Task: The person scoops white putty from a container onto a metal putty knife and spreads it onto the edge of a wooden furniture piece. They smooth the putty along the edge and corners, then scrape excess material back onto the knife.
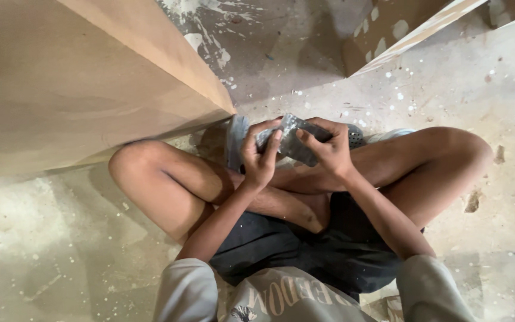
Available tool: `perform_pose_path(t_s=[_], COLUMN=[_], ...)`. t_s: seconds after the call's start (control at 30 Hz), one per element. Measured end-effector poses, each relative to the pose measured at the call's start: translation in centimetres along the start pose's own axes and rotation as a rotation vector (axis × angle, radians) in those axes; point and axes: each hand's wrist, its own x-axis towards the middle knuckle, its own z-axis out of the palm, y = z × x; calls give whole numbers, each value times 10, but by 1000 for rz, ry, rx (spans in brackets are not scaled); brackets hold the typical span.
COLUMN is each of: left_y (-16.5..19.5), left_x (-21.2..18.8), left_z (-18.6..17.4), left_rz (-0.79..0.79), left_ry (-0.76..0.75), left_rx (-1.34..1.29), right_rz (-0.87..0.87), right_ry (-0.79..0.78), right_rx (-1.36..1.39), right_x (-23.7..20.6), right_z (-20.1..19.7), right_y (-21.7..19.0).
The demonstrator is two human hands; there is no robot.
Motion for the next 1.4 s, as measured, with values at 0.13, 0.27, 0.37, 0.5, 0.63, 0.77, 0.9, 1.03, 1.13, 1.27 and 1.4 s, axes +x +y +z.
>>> perform_pose_path(t_s=[0.13,0.27,0.37,0.5,0.63,0.77,0.9,1.03,1.13,1.27,1.4], left_y=[16,33,37,32,30,33,35,36,42,54,58], left_x=[-1,6,9,8,6,6,6,8,12,18,19], left_z=[-1,4,6,6,6,7,6,7,9,5,2], left_rz=[63,25,-23,-63,-82,-28,-49,-115,-72,-154,-372], left_ry=[67,30,33,66,87,37,10,-21,-73,-144,-181], left_rx=[130,9,-67,-23,62,96,151,188,179,88,136], right_rz=[-62,-86,-98,-82,-72,-76,-53,-109,-158,-90,-78], right_ry=[69,97,108,92,66,28,-11,-76,-88,-44,-69], right_rx=[-46,-100,-75,-68,-82,-90,-135,-194,-284,-272,-319], right_x=[-2,-5,-6,-5,-3,-2,1,9,12,9,7], right_z=[8,10,10,10,6,0,-9,-17,-17,-10,-7], right_y=[7,16,20,18,12,7,6,4,2,-5,-13])
